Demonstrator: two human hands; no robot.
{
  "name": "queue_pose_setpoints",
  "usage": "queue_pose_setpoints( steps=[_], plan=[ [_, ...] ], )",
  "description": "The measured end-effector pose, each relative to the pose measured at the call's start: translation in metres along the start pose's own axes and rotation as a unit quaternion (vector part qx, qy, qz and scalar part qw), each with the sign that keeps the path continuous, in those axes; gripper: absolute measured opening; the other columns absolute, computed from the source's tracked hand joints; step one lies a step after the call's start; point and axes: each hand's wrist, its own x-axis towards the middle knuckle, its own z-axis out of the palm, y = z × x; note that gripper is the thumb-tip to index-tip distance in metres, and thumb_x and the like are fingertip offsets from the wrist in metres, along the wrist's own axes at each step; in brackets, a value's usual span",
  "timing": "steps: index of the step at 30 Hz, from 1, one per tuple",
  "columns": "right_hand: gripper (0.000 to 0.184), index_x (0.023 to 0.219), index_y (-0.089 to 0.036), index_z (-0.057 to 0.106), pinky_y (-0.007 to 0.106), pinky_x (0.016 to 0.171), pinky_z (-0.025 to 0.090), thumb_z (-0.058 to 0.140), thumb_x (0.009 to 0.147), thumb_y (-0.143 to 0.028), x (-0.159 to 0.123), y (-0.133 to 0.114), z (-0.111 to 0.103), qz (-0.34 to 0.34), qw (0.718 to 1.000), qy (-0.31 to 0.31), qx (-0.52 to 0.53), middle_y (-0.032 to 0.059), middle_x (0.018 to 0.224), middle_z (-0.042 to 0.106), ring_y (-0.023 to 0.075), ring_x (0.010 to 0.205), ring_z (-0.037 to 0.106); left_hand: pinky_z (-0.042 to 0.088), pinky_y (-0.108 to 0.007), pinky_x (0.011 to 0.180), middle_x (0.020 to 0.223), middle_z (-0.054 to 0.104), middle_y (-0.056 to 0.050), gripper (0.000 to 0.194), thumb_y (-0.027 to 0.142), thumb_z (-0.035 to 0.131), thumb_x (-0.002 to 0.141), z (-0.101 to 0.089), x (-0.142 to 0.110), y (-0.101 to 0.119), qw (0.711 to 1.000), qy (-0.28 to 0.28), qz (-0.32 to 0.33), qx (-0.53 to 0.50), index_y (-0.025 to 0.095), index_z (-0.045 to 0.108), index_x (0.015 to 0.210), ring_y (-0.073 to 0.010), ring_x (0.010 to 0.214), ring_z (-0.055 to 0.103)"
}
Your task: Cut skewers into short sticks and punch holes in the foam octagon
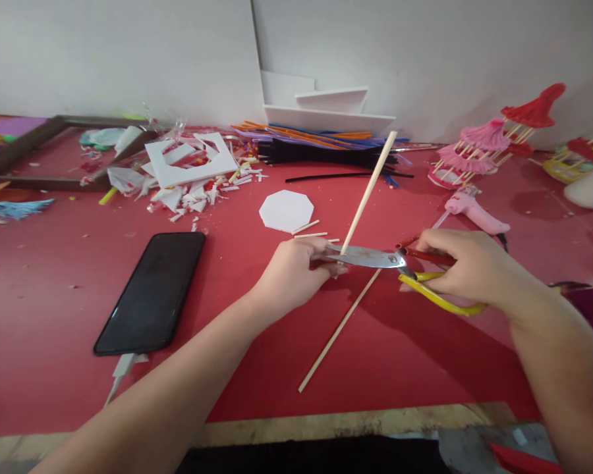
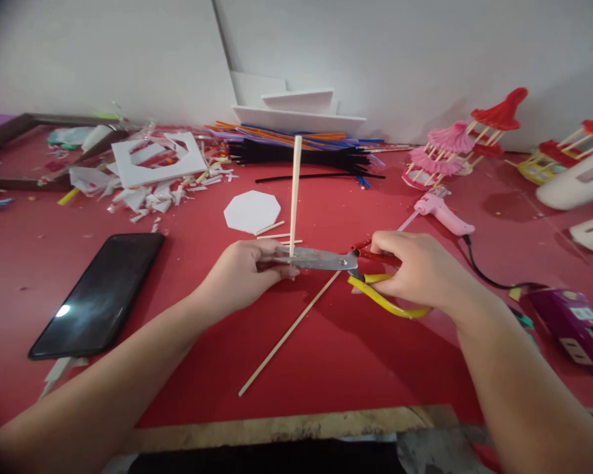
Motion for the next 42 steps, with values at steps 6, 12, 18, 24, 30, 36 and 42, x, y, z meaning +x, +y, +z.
queue_pose_setpoints(
  steps=[6,12,18,24,30,36,42],
  plan=[
    [0.037,0.078,-0.024,0.052,0.033,0.058,0.039,0.071,0.069,-0.054,-0.003,0.002,0.001,-0.034,0.998,0.035,-0.048,0.0047,0.078,0.065,0.0207,0.067,0.058,0.052,-0.028,0.080,0.084,0.073,-0.002,0.010,0.022,0.066,0.078,0.000,-0.003,-0.005,1.000,-0.007,0.015,0.007,0.018,0.071,0.086,-0.0169,0.083,0.067],
    [0.035,0.085,-0.024,0.052,0.037,0.062,0.042,0.071,0.071,-0.051,-0.007,-0.005,0.000,-0.030,0.998,0.026,-0.042,0.0070,0.086,0.067,0.0250,0.074,0.061,0.048,-0.022,0.056,0.077,0.071,-0.001,0.014,0.026,0.066,0.078,-0.002,-0.007,-0.005,1.000,-0.019,-0.017,0.004,0.019,0.072,0.088,-0.0110,0.059,0.059],
    [0.037,0.088,-0.025,0.048,0.039,0.061,0.041,0.068,0.073,-0.053,-0.009,-0.008,-0.003,-0.010,0.999,0.004,-0.048,0.0078,0.088,0.066,0.0270,0.075,0.061,0.041,-0.019,0.045,0.064,0.065,0.002,0.012,0.027,0.067,0.077,0.001,-0.007,-0.005,0.999,-0.006,-0.034,-0.005,0.019,0.072,0.084,-0.0069,0.045,0.047],
    [0.037,0.081,-0.025,0.044,0.037,0.057,0.037,0.070,0.072,-0.049,-0.010,-0.011,-0.002,-0.020,0.998,0.013,-0.062,0.0058,0.078,0.062,0.0240,0.067,0.056,0.046,-0.021,0.051,0.071,0.069,0.000,0.008,0.025,0.067,0.077,0.002,-0.008,-0.004,1.000,0.003,-0.021,-0.002,0.019,0.071,0.080,-0.0098,0.055,0.056],
    [0.036,0.076,-0.024,0.040,0.037,0.059,0.038,0.069,0.073,-0.045,-0.007,-0.013,-0.003,-0.044,0.997,0.021,-0.060,0.0057,0.074,0.057,0.0220,0.065,0.052,0.052,-0.023,0.063,0.083,0.073,-0.001,0.010,0.023,0.066,0.078,0.001,-0.007,-0.005,1.000,0.000,0.002,0.004,0.020,0.071,0.086,-0.0130,0.068,0.065],
    [0.047,0.071,-0.025,0.039,0.033,0.053,0.033,0.074,0.066,-0.055,-0.003,-0.004,0.001,0.011,0.997,0.054,0.063,-0.0007,0.063,0.047,0.0159,0.056,0.040,0.053,-0.026,0.077,0.087,0.073,-0.002,0.010,0.026,0.064,0.080,0.000,-0.006,-0.006,0.997,0.044,0.056,0.034,0.018,0.069,0.085,-0.0156,0.080,0.068],
    [0.048,0.073,-0.024,0.042,0.026,0.048,0.028,0.075,0.063,-0.058,-0.001,0.007,0.002,0.099,0.973,0.100,0.184,-0.0061,0.061,0.035,0.0106,0.053,0.033,0.049,-0.036,0.086,0.098,0.073,-0.005,0.018,0.026,0.055,0.088,-0.004,-0.003,-0.014,0.947,0.133,0.098,0.276,0.022,0.071,0.093,-0.0239,0.095,0.063]
  ],
)
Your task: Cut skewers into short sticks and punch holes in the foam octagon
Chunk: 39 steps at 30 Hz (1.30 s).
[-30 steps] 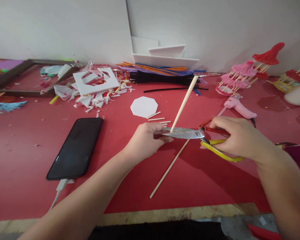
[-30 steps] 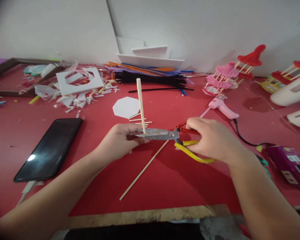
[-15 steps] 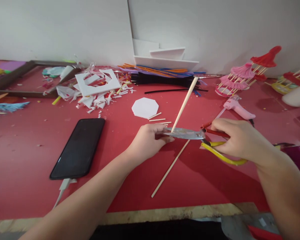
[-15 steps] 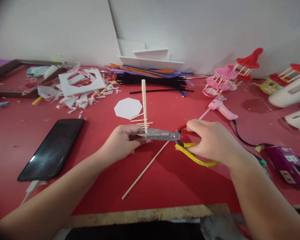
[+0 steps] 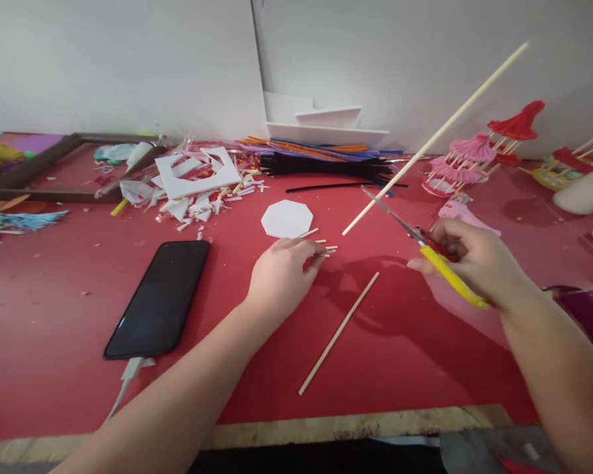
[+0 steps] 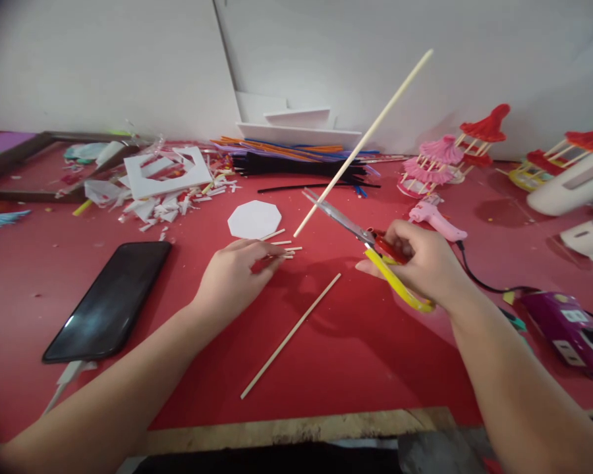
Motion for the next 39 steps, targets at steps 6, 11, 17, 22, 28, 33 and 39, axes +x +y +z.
queue_pose_setpoints(
  steps=[6,11,17,22,28,33,39],
  plan=[
    [0.051,0.069,-0.023,0.039,0.025,0.046,0.027,0.077,0.062,-0.057,-0.003,-0.011,0.008,-0.007,0.998,-0.021,-0.061,-0.0071,0.057,0.035,0.0096,0.051,0.031,0.042,-0.043,0.100,0.111,0.067,-0.008,0.022,0.015,0.057,0.083,0.003,0.000,-0.003,0.996,0.063,0.055,0.041,0.017,0.069,0.100,-0.0266,0.106,0.056],
    [0.048,0.071,-0.024,0.040,0.026,0.048,0.030,0.075,0.064,-0.057,-0.008,-0.020,0.013,-0.032,0.994,-0.049,-0.095,-0.0053,0.058,0.039,0.0116,0.053,0.035,0.048,-0.033,0.095,0.113,0.066,-0.007,0.026,0.022,0.058,0.085,-0.003,-0.005,0.015,0.969,0.063,-0.014,-0.237,0.018,0.061,0.111,-0.0186,0.102,0.062],
    [0.046,0.070,-0.023,0.040,0.023,0.046,0.032,0.075,0.065,-0.054,-0.009,-0.023,0.024,-0.057,0.993,-0.061,-0.087,-0.0068,0.056,0.043,0.0100,0.052,0.036,0.052,-0.023,0.065,0.072,0.063,0.000,0.013,0.027,0.066,0.081,-0.001,-0.006,0.021,0.898,0.057,-0.088,-0.427,0.017,0.059,0.078,-0.0113,0.067,0.061],
    [0.039,0.086,-0.022,0.051,0.024,0.052,0.037,0.072,0.068,-0.050,-0.011,-0.028,0.030,-0.113,0.984,-0.038,-0.130,-0.0033,0.069,0.054,0.0112,0.055,0.046,0.052,-0.021,0.064,0.076,0.067,-0.001,0.006,0.015,0.064,0.079,0.002,-0.009,0.021,0.905,0.094,-0.032,-0.413,0.017,0.062,0.074,-0.0108,0.069,0.062],
    [0.036,0.081,-0.022,0.043,0.024,0.050,0.034,0.068,0.072,-0.046,-0.017,-0.039,0.036,-0.130,0.973,-0.095,-0.167,-0.0012,0.069,0.054,0.0133,0.055,0.048,0.051,-0.022,0.062,0.077,0.069,-0.003,0.008,0.010,0.062,0.079,0.004,-0.012,0.025,0.922,0.093,0.034,-0.375,0.016,0.065,0.076,-0.0122,0.071,0.064],
    [0.025,0.081,-0.022,0.041,0.025,0.048,0.030,0.061,0.075,-0.035,-0.022,-0.041,0.043,-0.092,0.969,-0.119,-0.196,-0.0003,0.064,0.055,0.0148,0.051,0.050,0.051,-0.025,0.062,0.073,0.067,-0.002,0.004,0.012,0.063,0.079,0.005,-0.012,0.025,0.924,0.086,0.012,-0.372,0.016,0.064,0.077,-0.0133,0.068,0.062],
    [0.012,0.081,-0.021,0.047,0.026,0.046,0.028,0.053,0.072,-0.026,-0.021,-0.037,0.043,-0.087,0.966,-0.109,-0.218,0.0008,0.057,0.054,0.0166,0.048,0.050,0.051,-0.025,0.064,0.074,0.065,-0.002,0.005,0.012,0.061,0.081,0.005,-0.012,0.028,0.921,0.073,0.011,-0.383,0.016,0.062,0.077,-0.0133,0.071,0.062]
  ],
)
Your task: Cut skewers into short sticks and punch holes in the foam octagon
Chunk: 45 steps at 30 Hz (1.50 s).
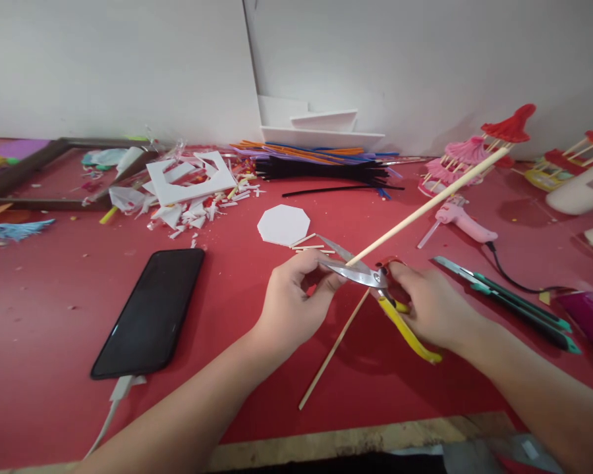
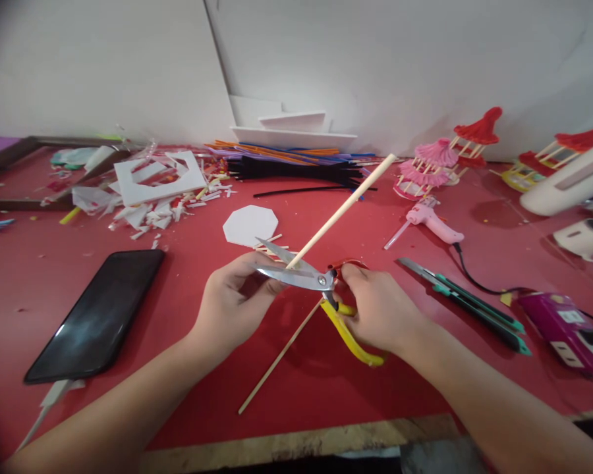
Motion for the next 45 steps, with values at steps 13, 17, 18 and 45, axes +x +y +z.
queue_pose_setpoints(
  steps=[13,17,18,45],
  plan=[
    [0.022,0.082,-0.023,0.040,0.026,0.050,0.029,0.060,0.073,-0.028,0.002,-0.002,0.001,-0.014,0.999,0.000,0.041,-0.0011,0.065,0.053,0.0145,0.051,0.046,0.040,-0.026,0.061,0.083,0.053,0.000,0.009,0.022,0.039,0.098,0.006,-0.011,-0.010,0.998,-0.059,0.013,-0.014,0.022,0.046,0.093,-0.0100,0.064,0.044],
    [0.024,0.079,-0.023,0.040,0.025,0.051,0.031,0.061,0.077,-0.034,0.002,-0.002,-0.003,-0.011,0.997,-0.012,0.073,-0.0017,0.068,0.054,0.0138,0.055,0.047,0.038,-0.025,0.056,0.078,0.049,0.001,0.013,0.028,0.037,0.099,0.005,-0.007,-0.007,0.992,-0.103,-0.016,-0.066,0.021,0.045,0.091,-0.0084,0.057,0.039],
    [0.025,0.079,-0.023,0.040,0.025,0.052,0.031,0.062,0.077,-0.036,0.002,-0.002,-0.005,-0.007,0.997,-0.016,0.081,-0.0025,0.067,0.053,0.0134,0.055,0.047,0.037,-0.025,0.056,0.077,0.048,0.001,0.013,0.028,0.038,0.098,0.005,-0.006,-0.006,0.991,-0.107,-0.020,-0.077,0.021,0.045,0.090,-0.0081,0.056,0.038],
    [0.020,0.078,-0.022,0.048,0.025,0.049,0.033,0.058,0.082,-0.038,-0.003,-0.003,-0.005,-0.009,0.998,-0.005,0.058,0.0002,0.060,0.057,0.0142,0.049,0.049,0.038,-0.024,0.054,0.066,0.050,0.003,0.010,0.023,0.036,0.097,0.006,-0.010,-0.001,0.993,-0.067,0.039,0.094,0.021,0.044,0.093,-0.0103,0.053,0.047]
  ],
)
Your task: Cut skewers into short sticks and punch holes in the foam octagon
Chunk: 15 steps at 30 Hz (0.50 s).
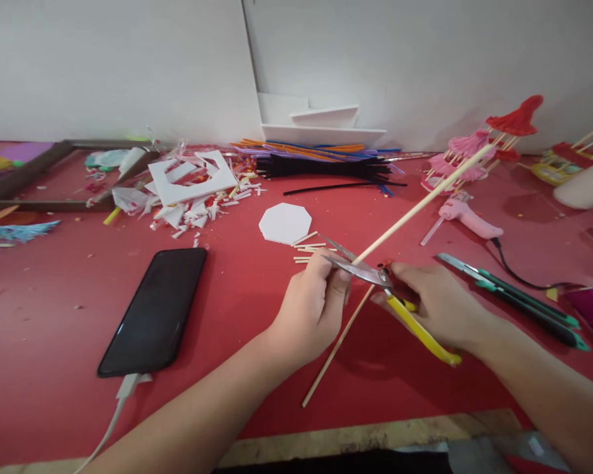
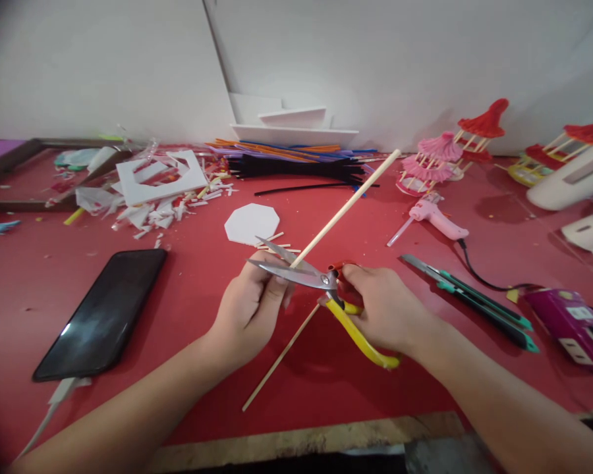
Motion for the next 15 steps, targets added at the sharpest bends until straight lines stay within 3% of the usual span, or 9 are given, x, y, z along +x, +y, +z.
queue_pose_setpoints(
  steps=[3,5,10,15],
  plan=[
    [0.024,0.076,-0.022,0.047,0.024,0.047,0.031,0.059,0.083,-0.040,0.0029,-0.0049,-0.0003,0.010,0.999,-0.011,0.029,-0.0003,0.061,0.056,0.0121,0.048,0.046,0.032,-0.024,0.050,0.065,0.047,0.003,0.006,0.018,0.040,0.093,0.0013,0.0006,0.0026,0.990,0.033,0.010,0.136,0.021,0.045,0.091,-0.0111,0.050,0.042],
    [0.027,0.077,-0.022,0.046,0.024,0.046,0.030,0.060,0.082,-0.044,0.0033,-0.0069,-0.0003,0.006,1.000,-0.006,0.027,-0.0009,0.061,0.055,0.0119,0.048,0.044,0.030,-0.024,0.048,0.062,0.045,0.004,0.010,0.014,0.041,0.091,0.0013,0.0010,0.0042,0.985,0.044,0.026,0.164,0.021,0.045,0.087,-0.0109,0.049,0.039],
    [0.031,0.081,-0.023,0.042,0.024,0.046,0.029,0.061,0.080,-0.048,0.0015,-0.0074,-0.0012,-0.001,0.999,-0.011,0.035,-0.0033,0.062,0.051,0.0123,0.050,0.045,0.035,-0.022,0.050,0.060,0.044,0.004,0.017,0.016,0.039,0.094,-0.0001,0.0026,0.0075,0.998,0.037,0.014,0.050,0.021,0.047,0.080,-0.0088,0.047,0.037],
    [0.033,0.077,-0.023,0.039,0.024,0.049,0.031,0.063,0.078,-0.047,0.0031,-0.0027,-0.0017,-0.015,0.999,0.005,0.038,-0.0029,0.064,0.051,0.0126,0.052,0.045,0.040,-0.024,0.050,0.061,0.046,0.002,0.029,0.033,0.041,0.096,-0.0014,0.0062,0.0035,0.996,-0.017,-0.031,-0.087,0.021,0.045,0.070,-0.0104,0.051,0.042]
  ],
)
